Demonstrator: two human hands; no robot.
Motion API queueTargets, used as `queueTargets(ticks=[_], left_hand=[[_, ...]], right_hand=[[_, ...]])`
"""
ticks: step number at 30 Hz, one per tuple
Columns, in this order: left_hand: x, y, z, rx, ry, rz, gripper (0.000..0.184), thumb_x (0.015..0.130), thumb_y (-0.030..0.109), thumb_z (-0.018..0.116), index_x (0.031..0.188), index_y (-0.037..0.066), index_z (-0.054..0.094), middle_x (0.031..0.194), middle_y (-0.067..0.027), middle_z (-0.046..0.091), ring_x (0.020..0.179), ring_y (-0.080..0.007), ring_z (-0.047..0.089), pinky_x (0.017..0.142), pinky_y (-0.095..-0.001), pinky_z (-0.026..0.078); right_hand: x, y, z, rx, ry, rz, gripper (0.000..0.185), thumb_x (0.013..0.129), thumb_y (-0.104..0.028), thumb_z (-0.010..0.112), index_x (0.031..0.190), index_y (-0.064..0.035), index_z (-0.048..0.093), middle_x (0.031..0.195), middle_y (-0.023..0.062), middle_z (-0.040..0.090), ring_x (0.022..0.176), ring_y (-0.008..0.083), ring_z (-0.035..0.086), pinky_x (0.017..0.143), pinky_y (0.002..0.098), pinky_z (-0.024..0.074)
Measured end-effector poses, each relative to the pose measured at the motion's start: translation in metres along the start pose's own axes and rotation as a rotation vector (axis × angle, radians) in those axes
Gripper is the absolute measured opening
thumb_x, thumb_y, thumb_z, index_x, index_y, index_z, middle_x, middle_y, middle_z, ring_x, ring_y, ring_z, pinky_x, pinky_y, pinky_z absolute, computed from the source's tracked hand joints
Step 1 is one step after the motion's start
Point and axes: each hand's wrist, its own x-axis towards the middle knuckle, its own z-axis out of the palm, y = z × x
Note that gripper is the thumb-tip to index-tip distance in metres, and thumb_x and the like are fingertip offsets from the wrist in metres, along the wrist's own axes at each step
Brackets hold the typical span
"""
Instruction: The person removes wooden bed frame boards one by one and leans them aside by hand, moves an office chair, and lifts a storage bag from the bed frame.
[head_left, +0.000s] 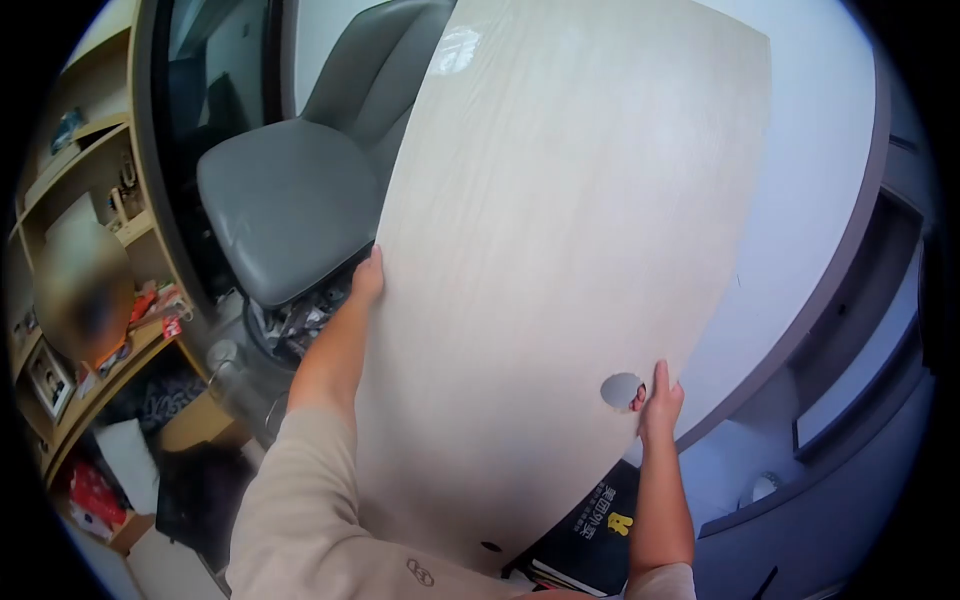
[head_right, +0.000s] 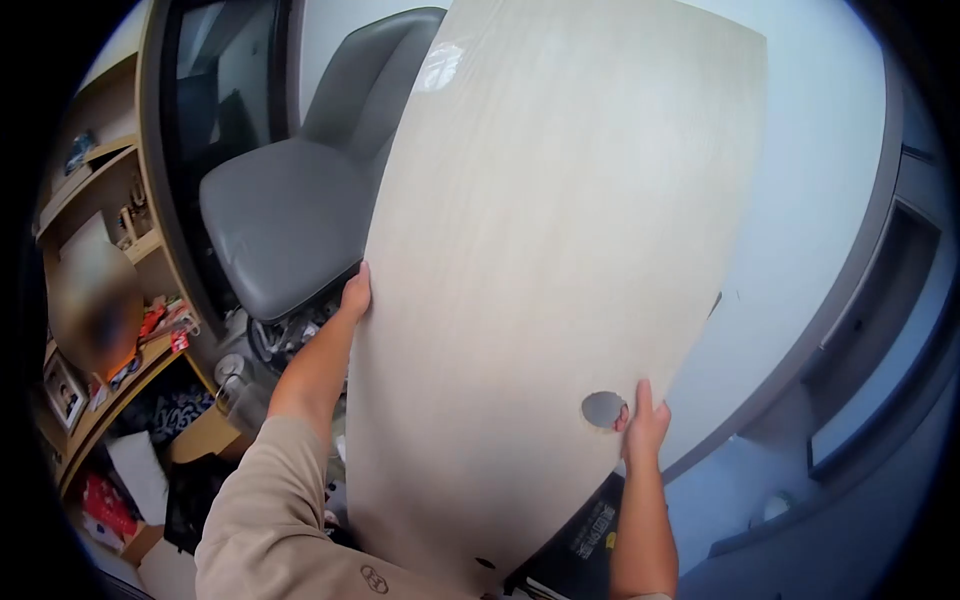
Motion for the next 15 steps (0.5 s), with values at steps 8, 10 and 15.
queueTargets(ticks=[8, 10, 15], left_hand=[[-0.018, 0.01, 0.036, -0.122, -0.108, 0.078, 0.077, 0.092, 0.062, 0.039, 0.084, -0.01, 0.065, 0.077, -0.0263, 0.064, 0.08, -0.0329, 0.064, 0.078, -0.0409, 0.045], [-0.014, 0.011, 0.052, -0.163, -0.062, 0.053, 0.078, 0.091, 0.063, 0.039, 0.081, -0.01, 0.065, 0.076, -0.0269, 0.064, 0.079, -0.0347, 0.064, 0.077, -0.0418, 0.045], [-0.024, 0.032, 0.047, -0.093, -0.004, 0.018, 0.079, 0.091, 0.063, 0.038, 0.08, -0.01, 0.065, 0.076, -0.0241, 0.064, 0.078, -0.0323, 0.062, 0.076, -0.0407, 0.045]], right_hand=[[-0.043, -0.015, -0.04, -0.003, 0.192, -0.05, 0.034, 0.09, -0.035, 0.062, 0.097, -0.0052, 0.048, 0.066, 0.004, 0.049, 0.047, 0.0143, 0.047, 0.037, 0.0283, 0.0385], [-0.05, -0.023, -0.044, -0.034, 0.235, -0.086, 0.033, 0.091, -0.034, 0.062, 0.098, -0.0046, 0.048, 0.066, 0.0042, 0.049, 0.047, 0.0142, 0.047, 0.037, 0.0287, 0.0382], [-0.055, -0.033, -0.049, -0.01, 0.206, -0.078, 0.033, 0.09, -0.033, 0.063, 0.095, -0.0028, 0.05, 0.063, 0.0042, 0.05, 0.042, 0.0136, 0.045, 0.035, 0.0285, 0.0374]])
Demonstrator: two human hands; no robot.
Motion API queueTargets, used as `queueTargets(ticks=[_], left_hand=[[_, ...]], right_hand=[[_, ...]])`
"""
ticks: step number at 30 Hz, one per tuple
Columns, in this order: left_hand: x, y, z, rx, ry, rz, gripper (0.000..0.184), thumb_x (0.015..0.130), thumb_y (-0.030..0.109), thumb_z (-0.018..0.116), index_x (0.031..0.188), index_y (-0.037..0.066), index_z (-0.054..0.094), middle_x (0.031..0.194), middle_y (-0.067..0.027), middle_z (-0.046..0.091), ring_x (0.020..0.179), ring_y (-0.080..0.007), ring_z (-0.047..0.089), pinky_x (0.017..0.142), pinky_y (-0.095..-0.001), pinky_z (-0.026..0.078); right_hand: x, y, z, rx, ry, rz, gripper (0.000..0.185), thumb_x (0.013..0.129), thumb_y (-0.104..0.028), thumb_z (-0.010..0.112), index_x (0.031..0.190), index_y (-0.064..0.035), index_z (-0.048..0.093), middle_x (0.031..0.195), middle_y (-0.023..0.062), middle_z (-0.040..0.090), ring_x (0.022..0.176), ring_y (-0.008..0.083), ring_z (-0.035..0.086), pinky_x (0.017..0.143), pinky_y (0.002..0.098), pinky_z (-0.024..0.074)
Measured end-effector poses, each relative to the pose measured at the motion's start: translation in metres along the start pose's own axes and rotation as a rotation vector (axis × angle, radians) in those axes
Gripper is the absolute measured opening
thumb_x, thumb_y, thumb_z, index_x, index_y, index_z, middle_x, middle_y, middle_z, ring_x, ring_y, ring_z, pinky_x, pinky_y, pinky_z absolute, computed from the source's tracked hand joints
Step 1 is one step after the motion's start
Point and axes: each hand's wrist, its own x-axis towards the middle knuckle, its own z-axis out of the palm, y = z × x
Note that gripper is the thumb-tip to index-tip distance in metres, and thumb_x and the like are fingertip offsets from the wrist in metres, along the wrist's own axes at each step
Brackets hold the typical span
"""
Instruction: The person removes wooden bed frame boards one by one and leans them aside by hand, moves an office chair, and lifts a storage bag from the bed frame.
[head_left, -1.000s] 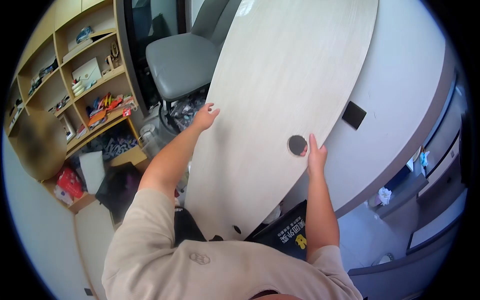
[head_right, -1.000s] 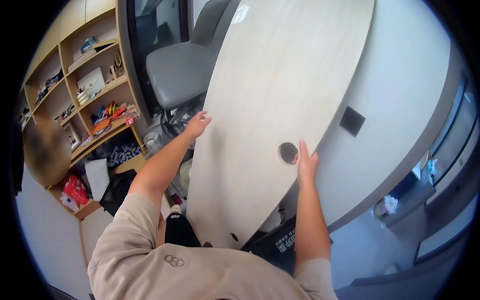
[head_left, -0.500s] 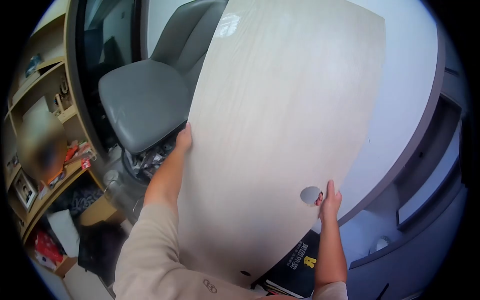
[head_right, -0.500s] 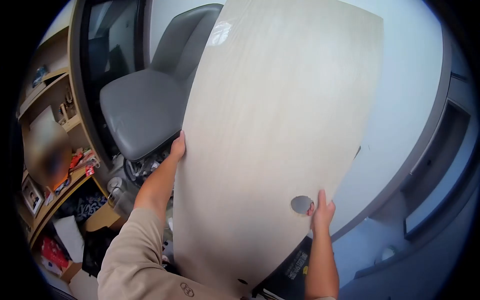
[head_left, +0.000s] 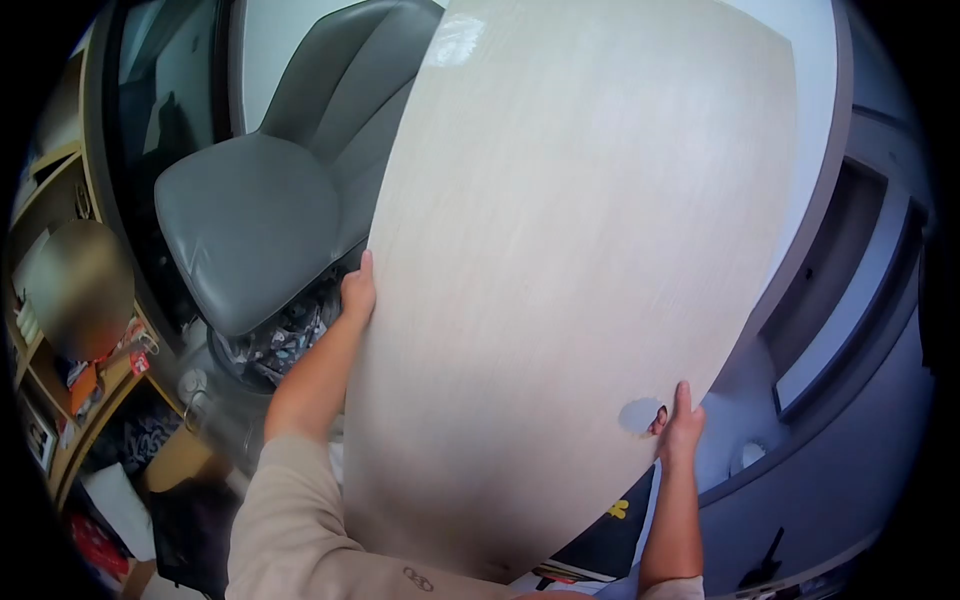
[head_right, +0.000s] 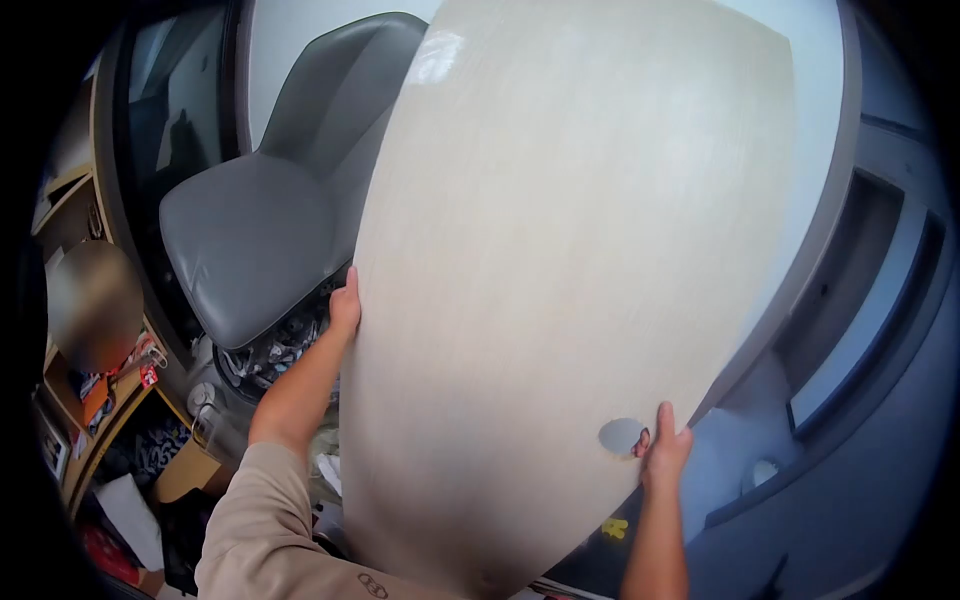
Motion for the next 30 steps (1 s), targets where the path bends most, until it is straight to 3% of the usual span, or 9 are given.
queueTargets(ticks=[2, 5, 11, 14, 17, 18, 24, 27, 30], left_hand=[[-0.003, 0.003, -0.005, -0.004, -0.05, -0.038, 0.077, 0.092, 0.061, 0.041, 0.084, -0.011, 0.066, 0.078, -0.0158, 0.066, 0.077, -0.0215, 0.06, 0.076, -0.0357, 0.046], [0.002, -0.001, -0.006, -0.041, 0.021, 0.023, 0.082, 0.091, 0.065, 0.037, 0.079, -0.011, 0.065, 0.077, -0.0279, 0.064, 0.081, -0.0376, 0.063, 0.079, -0.0423, 0.045], [-0.009, 0.044, -0.024, -0.212, 0.141, 0.1, 0.079, 0.092, 0.062, 0.041, 0.076, -0.012, 0.063, 0.069, -0.0247, 0.063, 0.071, -0.03, 0.062, 0.073, -0.0408, 0.045], [-0.009, 0.056, -0.031, -0.208, -0.018, -0.037, 0.076, 0.093, 0.058, 0.043, 0.089, -0.015, 0.064, 0.085, -0.0167, 0.067, 0.08, -0.0204, 0.06, 0.077, -0.0347, 0.046], [-0.002, 0.044, -0.024, -0.141, -0.026, 0.039, 0.075, 0.093, 0.058, 0.044, 0.084, -0.014, 0.064, 0.081, -0.0159, 0.067, 0.078, -0.0205, 0.059, 0.076, -0.0349, 0.046], [-0.006, 0.043, -0.016, -0.195, 0.065, 0.091, 0.078, 0.092, 0.061, 0.043, 0.064, -0.01, 0.058, 0.061, -0.0169, 0.058, 0.062, -0.024, 0.053, 0.068, -0.0395, 0.045], [-0.014, 0.043, -0.003, -0.001, 0.034, 0.013, 0.083, 0.092, 0.063, 0.038, 0.081, -0.015, 0.063, 0.077, -0.0236, 0.065, 0.076, -0.0283, 0.061, 0.075, -0.0392, 0.046], [-0.01, 0.03, 0.003, 0.001, 0.035, 0.052, 0.082, 0.091, 0.065, 0.037, 0.07, -0.011, 0.063, 0.072, -0.0271, 0.063, 0.073, -0.0364, 0.063, 0.072, -0.0447, 0.045], [-0.01, 0.025, 0.004, 0.027, 0.029, 0.024, 0.081, 0.091, 0.064, 0.037, 0.07, -0.01, 0.062, 0.071, -0.0275, 0.062, 0.072, -0.0362, 0.062, 0.072, -0.0446, 0.045]], right_hand=[[0.001, -0.001, -0.005, 0.02, -0.019, -0.01, 0.033, 0.089, -0.033, 0.063, 0.094, -0.0022, 0.051, 0.062, 0.0046, 0.051, 0.04, 0.0135, 0.044, 0.035, 0.0283, 0.0376], [0.006, -0.009, 0.002, -0.034, 0.018, -0.036, 0.033, 0.09, -0.032, 0.063, 0.092, -0.002, 0.052, 0.061, 0.0049, 0.052, 0.039, 0.0131, 0.044, 0.035, 0.0284, 0.0377], [0.018, -0.031, 0.011, -0.002, -0.04, -0.119, 0.034, 0.089, -0.033, 0.063, 0.092, -0.0022, 0.05, 0.063, 0.0057, 0.052, 0.039, 0.0135, 0.044, 0.034, 0.029, 0.0373], [0.029, -0.019, -0.002, -0.009, -0.005, -0.089, 0.035, 0.089, -0.034, 0.064, 0.092, -0.0031, 0.049, 0.062, 0.0056, 0.05, 0.041, 0.0136, 0.044, 0.035, 0.0291, 0.0365], [0.027, -0.023, 0.005, 0.0, -0.047, -0.087, 0.036, 0.088, -0.035, 0.064, 0.092, -0.003, 0.049, 0.062, 0.0046, 0.049, 0.043, 0.0133, 0.044, 0.036, 0.0286, 0.0366], [0.027, -0.023, 0.004, -0.007, -0.05, -0.082, 0.036, 0.088, -0.035, 0.065, 0.092, -0.003, 0.049, 0.062, 0.0045, 0.049, 0.043, 0.0132, 0.045, 0.036, 0.0284, 0.0367], [0.032, -0.016, 0.001, -0.047, -0.056, -0.09, 0.035, 0.088, -0.034, 0.065, 0.09, -0.0029, 0.051, 0.062, 0.0036, 0.05, 0.042, 0.013, 0.045, 0.036, 0.0281, 0.0384], [0.042, -0.008, -0.001, -0.055, -0.029, -0.064, 0.034, 0.088, -0.035, 0.064, 0.09, -0.0031, 0.051, 0.058, 0.0035, 0.049, 0.04, 0.0133, 0.045, 0.036, 0.0283, 0.0385], [0.049, -0.001, -0.004, -0.053, -0.034, -0.029, 0.035, 0.088, -0.036, 0.064, 0.09, -0.0031, 0.051, 0.055, 0.0034, 0.047, 0.038, 0.0134, 0.044, 0.036, 0.0281, 0.0387]])
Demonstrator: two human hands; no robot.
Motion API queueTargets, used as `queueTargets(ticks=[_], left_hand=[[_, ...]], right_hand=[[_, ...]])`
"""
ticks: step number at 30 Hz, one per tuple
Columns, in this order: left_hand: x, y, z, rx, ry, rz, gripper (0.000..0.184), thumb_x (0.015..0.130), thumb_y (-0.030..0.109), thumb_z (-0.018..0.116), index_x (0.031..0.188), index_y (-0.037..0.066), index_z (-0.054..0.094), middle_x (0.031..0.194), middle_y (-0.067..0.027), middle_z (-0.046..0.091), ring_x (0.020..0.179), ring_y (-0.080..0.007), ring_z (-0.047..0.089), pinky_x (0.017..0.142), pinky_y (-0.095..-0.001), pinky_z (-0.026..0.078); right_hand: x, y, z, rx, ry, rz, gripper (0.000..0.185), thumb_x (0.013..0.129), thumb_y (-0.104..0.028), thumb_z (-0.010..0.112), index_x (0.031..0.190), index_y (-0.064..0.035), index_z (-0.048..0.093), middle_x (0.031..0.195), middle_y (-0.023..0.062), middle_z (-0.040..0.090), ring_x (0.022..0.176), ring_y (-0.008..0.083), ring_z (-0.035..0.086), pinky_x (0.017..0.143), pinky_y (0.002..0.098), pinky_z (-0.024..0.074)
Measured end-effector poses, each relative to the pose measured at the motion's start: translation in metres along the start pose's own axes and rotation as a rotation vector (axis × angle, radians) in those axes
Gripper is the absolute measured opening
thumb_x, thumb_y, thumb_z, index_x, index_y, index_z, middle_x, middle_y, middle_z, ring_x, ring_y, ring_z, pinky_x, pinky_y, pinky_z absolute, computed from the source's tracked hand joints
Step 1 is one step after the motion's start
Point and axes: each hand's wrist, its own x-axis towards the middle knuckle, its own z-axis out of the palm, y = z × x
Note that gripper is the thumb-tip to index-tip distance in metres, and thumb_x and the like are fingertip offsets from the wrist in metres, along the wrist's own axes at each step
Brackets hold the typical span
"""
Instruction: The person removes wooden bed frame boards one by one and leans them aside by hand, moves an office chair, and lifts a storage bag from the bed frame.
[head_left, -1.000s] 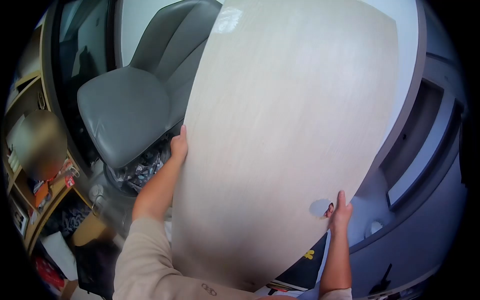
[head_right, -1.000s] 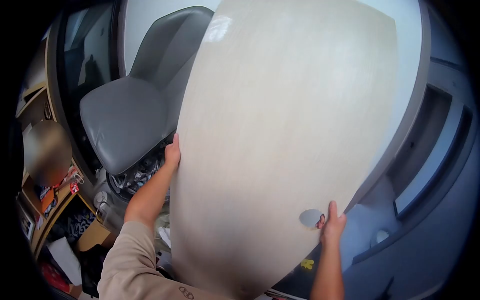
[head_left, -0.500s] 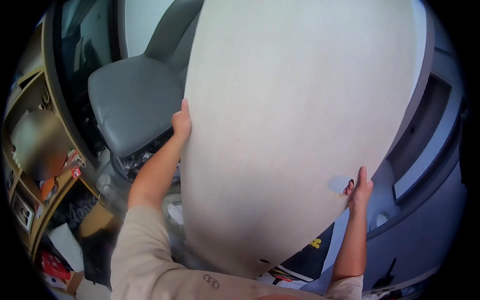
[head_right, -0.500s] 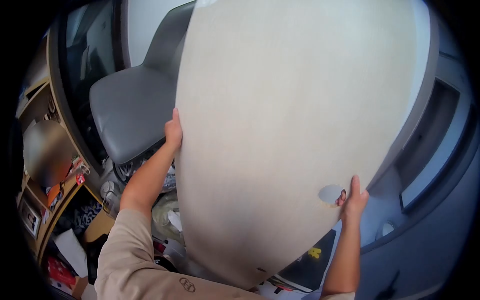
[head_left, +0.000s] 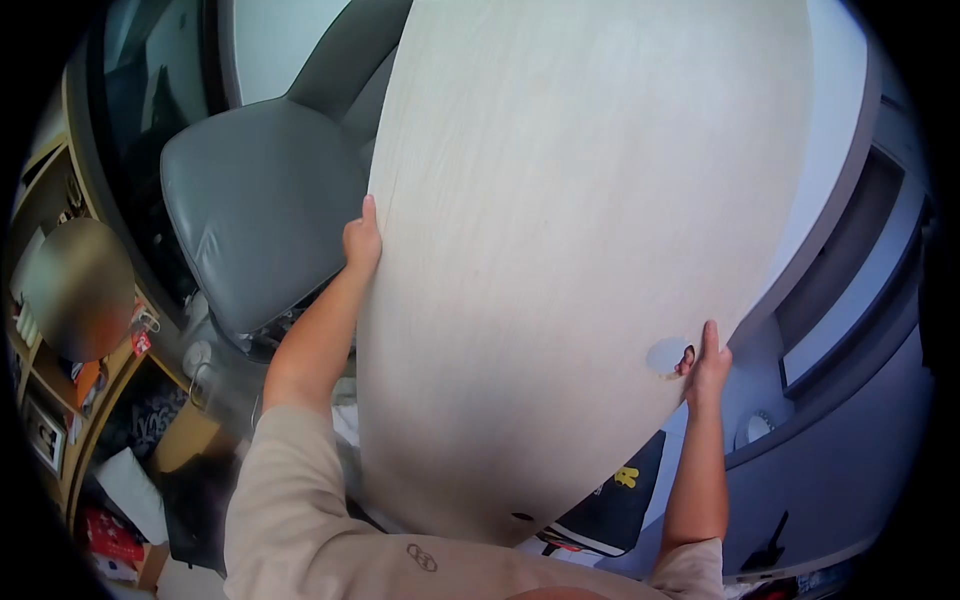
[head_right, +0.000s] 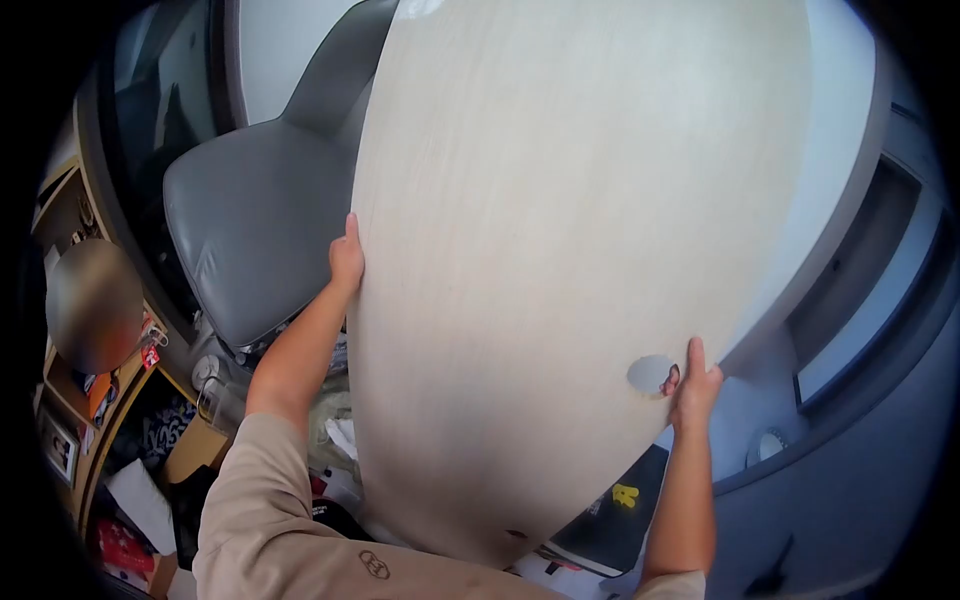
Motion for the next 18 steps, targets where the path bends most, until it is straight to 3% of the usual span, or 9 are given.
queueTargets(ticks=[4, 7, 10, 13, 15, 18], left_hand=[[0.004, -0.004, -0.003, 0.013, -0.031, 0.087, 0.08, 0.091, 0.064, 0.036, 0.072, -0.009, 0.063, 0.071, -0.0279, 0.061, 0.072, -0.0376, 0.061, 0.072, -0.0452, 0.045], [0.0, 0.0, -0.002, 0.04, -0.011, 0.076, 0.078, 0.091, 0.064, 0.035, 0.075, -0.008, 0.063, 0.076, -0.0281, 0.062, 0.077, -0.0393, 0.062, 0.074, -0.0454, 0.045], [0.0, 0.0, -0.005, 0.109, -0.006, 0.047, 0.076, 0.091, 0.064, 0.035, 0.082, -0.005, 0.065, 0.086, -0.0276, 0.064, 0.088, -0.0395, 0.062, 0.081, -0.0442, 0.045], [-0.005, 0.005, -0.015, 0.199, -0.054, 0.01, 0.072, 0.09, 0.065, 0.037, 0.097, -0.001, 0.064, 0.099, -0.0254, 0.064, 0.099, -0.0375, 0.06, 0.088, -0.0425, 0.044], [-0.016, 0.017, -0.034, 0.254, -0.126, -0.085, 0.07, 0.089, 0.065, 0.039, 0.108, 0.002, 0.062, 0.108, -0.0233, 0.063, 0.105, -0.0352, 0.058, 0.092, -0.0414, 0.044], [-0.025, 0.004, -0.053, 0.301, -0.184, -0.061, 0.063, 0.088, 0.06, 0.048, 0.117, 0.005, 0.056, 0.118, -0.0205, 0.059, 0.111, -0.0339, 0.054, 0.095, -0.0414, 0.042]], right_hand=[[0.002, 0.004, 0.003, 0.007, 0.034, -0.034, 0.036, 0.088, -0.036, 0.065, 0.093, -0.003, 0.052, 0.054, 0.0029, 0.047, 0.036, 0.0131, 0.042, 0.034, 0.0264, 0.0364], [0.009, 0.009, -0.001, -0.066, 0.008, -0.137, 0.039, 0.087, -0.033, 0.068, 0.102, -0.0003, 0.053, 0.078, 0.0122, 0.058, 0.061, 0.0187, 0.059, 0.053, 0.0289, 0.0493], [0.014, 0.021, 0.017, -0.318, 0.371, -0.715, 0.047, 0.081, -0.027, 0.072, 0.114, 0.0005, 0.053, 0.115, 0.0204, 0.053, 0.105, 0.0271, 0.056, 0.089, 0.0392, 0.0465], [-0.007, -0.003, 0.029, -0.859, 0.424, -1.254, 0.058, 0.076, -0.021, 0.074, 0.125, -0.0015, 0.05, 0.137, 0.0229, 0.037, 0.129, 0.0328, 0.036, 0.107, 0.048, 0.0277], [-0.011, -0.002, 0.062, -0.837, 0.174, -1.482, 0.063, 0.073, -0.019, 0.072, 0.13, -0.0073, 0.05, 0.14, 0.0209, 0.038, 0.13, 0.0368, 0.036, 0.106, 0.0524, 0.0272], [-0.042, 0.003, 0.14, -0.947, -0.14, -1.433, 0.063, 0.074, -0.021, 0.069, 0.133, -0.0164, 0.049, 0.143, 0.0187, 0.035, 0.135, 0.0369, 0.03, 0.108, 0.0568, 0.0215]])
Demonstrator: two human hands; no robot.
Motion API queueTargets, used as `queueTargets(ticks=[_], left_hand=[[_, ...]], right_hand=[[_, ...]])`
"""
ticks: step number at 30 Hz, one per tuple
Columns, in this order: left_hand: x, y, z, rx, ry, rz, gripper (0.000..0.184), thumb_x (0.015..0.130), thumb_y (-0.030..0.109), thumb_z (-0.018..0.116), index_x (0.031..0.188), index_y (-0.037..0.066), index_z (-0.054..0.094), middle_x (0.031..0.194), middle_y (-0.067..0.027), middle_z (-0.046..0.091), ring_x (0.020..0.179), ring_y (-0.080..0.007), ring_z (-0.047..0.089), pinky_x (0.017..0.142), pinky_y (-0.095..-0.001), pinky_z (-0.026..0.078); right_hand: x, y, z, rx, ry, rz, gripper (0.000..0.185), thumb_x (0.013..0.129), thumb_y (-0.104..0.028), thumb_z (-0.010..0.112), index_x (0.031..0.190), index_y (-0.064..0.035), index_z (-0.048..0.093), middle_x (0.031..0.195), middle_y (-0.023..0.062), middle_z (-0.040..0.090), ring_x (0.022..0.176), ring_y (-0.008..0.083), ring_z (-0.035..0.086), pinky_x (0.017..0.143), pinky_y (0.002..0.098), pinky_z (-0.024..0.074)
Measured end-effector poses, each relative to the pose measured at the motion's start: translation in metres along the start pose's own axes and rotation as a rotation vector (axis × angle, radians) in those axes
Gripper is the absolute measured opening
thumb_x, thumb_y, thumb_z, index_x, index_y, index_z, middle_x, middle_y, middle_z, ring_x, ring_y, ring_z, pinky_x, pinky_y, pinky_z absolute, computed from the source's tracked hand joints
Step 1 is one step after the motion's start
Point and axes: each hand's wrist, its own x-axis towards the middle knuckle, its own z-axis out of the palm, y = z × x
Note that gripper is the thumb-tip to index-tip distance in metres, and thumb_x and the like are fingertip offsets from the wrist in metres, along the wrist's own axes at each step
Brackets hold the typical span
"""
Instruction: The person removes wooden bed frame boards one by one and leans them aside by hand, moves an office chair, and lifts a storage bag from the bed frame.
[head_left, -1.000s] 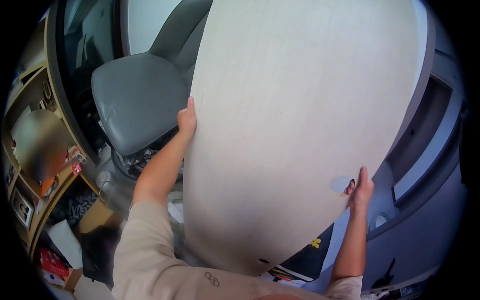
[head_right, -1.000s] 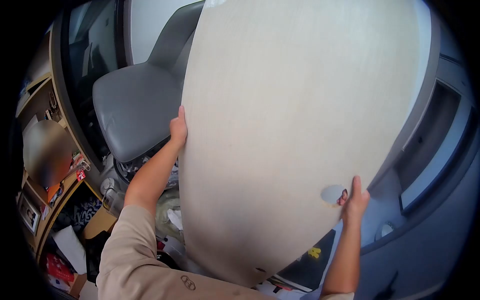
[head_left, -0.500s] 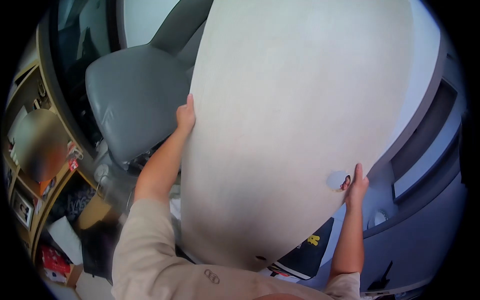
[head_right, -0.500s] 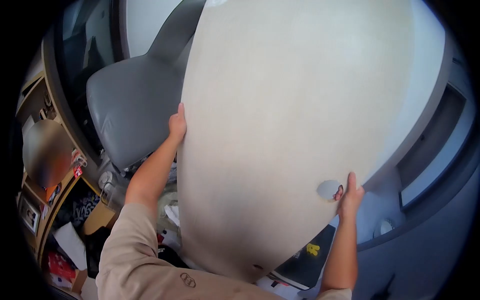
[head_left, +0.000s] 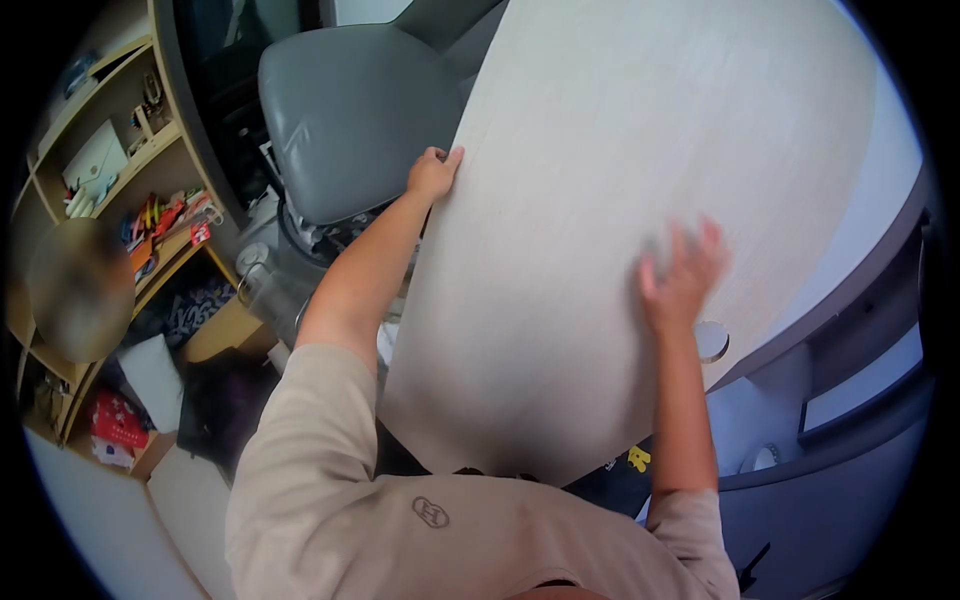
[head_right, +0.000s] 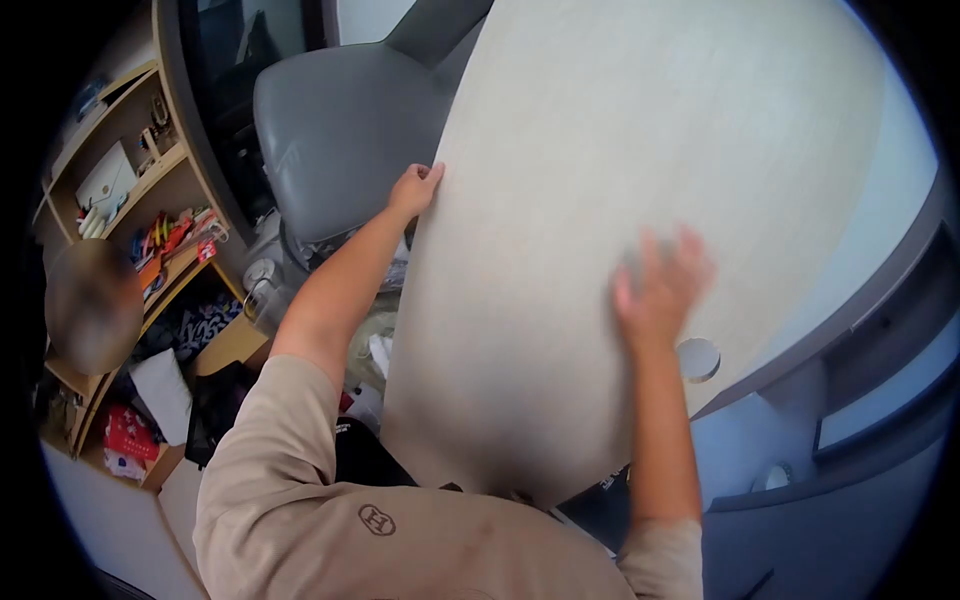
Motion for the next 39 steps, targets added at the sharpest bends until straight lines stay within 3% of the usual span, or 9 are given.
queueTargets(ticks=[7, 14, 18, 19, 21, 27, 28, 33, 39], left_hand=[[-0.089, -0.049, -0.081, 0.253, 0.177, 0.308, 0.045, 0.082, 0.039, 0.066, 0.115, 0.01, 0.057, 0.119, -0.0165, 0.056, 0.114, -0.0343, 0.049, 0.098, -0.0406, 0.041], [-0.1, -0.129, -0.187, 0.247, 0.515, 0.094, 0.053, 0.081, 0.037, 0.068, 0.118, 0.002, 0.055, 0.119, -0.0201, 0.056, 0.113, -0.0339, 0.053, 0.097, -0.0403, 0.041], [-0.069, -0.134, -0.215, 0.167, 0.529, -0.066, 0.077, 0.078, 0.049, 0.069, 0.129, -0.003, 0.046, 0.126, -0.0241, 0.053, 0.117, -0.0333, 0.052, 0.099, -0.0388, 0.041], [-0.048, -0.132, -0.22, 0.144, 0.52, -0.113, 0.084, 0.076, 0.053, 0.069, 0.133, -0.005, 0.043, 0.128, -0.0252, 0.052, 0.118, -0.0331, 0.052, 0.1, -0.0384, 0.04], [-0.015, -0.132, -0.222, -0.002, 0.436, -0.167, 0.103, 0.071, 0.06, 0.071, 0.14, -0.006, 0.031, 0.133, -0.0254, 0.049, 0.121, -0.0328, 0.051, 0.1, -0.0377, 0.04], [0.02, -0.122, -0.212, -0.205, 0.36, -0.249, 0.111, 0.067, 0.053, 0.078, 0.142, -0.007, 0.022, 0.133, -0.0252, 0.047, 0.117, -0.0307, 0.054, 0.097, -0.036, 0.043], [0.012, -0.114, -0.214, -0.21, 0.401, -0.227, 0.102, 0.067, 0.05, 0.079, 0.136, -0.009, 0.033, 0.125, -0.0246, 0.054, 0.111, -0.0297, 0.058, 0.093, -0.0359, 0.046], [0.022, -0.136, -0.235, -0.207, 0.338, -0.173, 0.08, 0.069, 0.05, 0.077, 0.111, -0.014, 0.055, 0.102, -0.0247, 0.065, 0.095, -0.0313, 0.066, 0.082, -0.0366, 0.051], [0.02, -0.144, -0.24, -0.103, 0.309, -0.116, 0.073, 0.074, 0.053, 0.072, 0.112, -0.008, 0.06, 0.103, -0.0208, 0.066, 0.095, -0.0274, 0.065, 0.085, -0.0348, 0.049]], right_hand=[[0.045, -0.133, 0.086, 0.472, -0.295, -0.266, 0.057, 0.076, -0.019, 0.068, 0.13, -0.0154, 0.05, 0.143, 0.0178, 0.035, 0.135, 0.0361, 0.03, 0.11, 0.0521, 0.0239], [0.05, -0.234, 0.172, 0.834, -0.609, -0.121, 0.061, 0.079, -0.029, 0.069, 0.131, -0.0061, 0.048, 0.141, 0.023, 0.038, 0.13, 0.0358, 0.04, 0.104, 0.0406, 0.0367], [0.058, -0.291, 0.229, 1.183, -1.05, 0.627, 0.072, 0.083, -0.049, 0.062, 0.132, 0.0013, 0.045, 0.131, 0.0249, 0.047, 0.115, 0.0355, 0.052, 0.094, 0.0427, 0.0445], [0.055, -0.308, 0.248, 1.323, -1.089, 0.965, 0.078, 0.084, -0.059, 0.057, 0.131, 0.003, 0.045, 0.126, 0.0224, 0.051, 0.107, 0.0353, 0.056, 0.088, 0.0465, 0.0476], [0.043, -0.319, 0.292, 1.288, -1.06, 1.226, 0.082, 0.084, -0.063, 0.055, 0.131, 0.0034, 0.041, 0.126, 0.0187, 0.05, 0.103, 0.0338, 0.055, 0.081, 0.0483, 0.049], [0.049, -0.344, 0.348, 1.565, -0.711, 1.531, 0.076, 0.086, -0.057, 0.058, 0.136, -0.0056, 0.033, 0.13, 0.0146, 0.047, 0.111, 0.0351, 0.053, 0.087, 0.054, 0.0462], [0.056, -0.352, 0.337, 1.587, -0.61, 1.599, 0.069, 0.087, -0.054, 0.058, 0.134, -0.0092, 0.034, 0.129, 0.0143, 0.049, 0.11, 0.0329, 0.055, 0.082, 0.0536, 0.0488], [0.057, -0.368, 0.33, 1.552, -0.654, 1.471, 0.072, 0.09, -0.051, 0.055, 0.136, -0.0057, 0.025, 0.13, 0.0175, 0.047, 0.109, 0.0346, 0.057, 0.074, 0.0542, 0.0541], [0.049, -0.345, 0.336, 1.58, -0.814, 1.159, 0.063, 0.092, -0.046, 0.054, 0.131, -0.0007, 0.034, 0.126, 0.0194, 0.049, 0.107, 0.0324, 0.058, 0.069, 0.0472, 0.0582]])
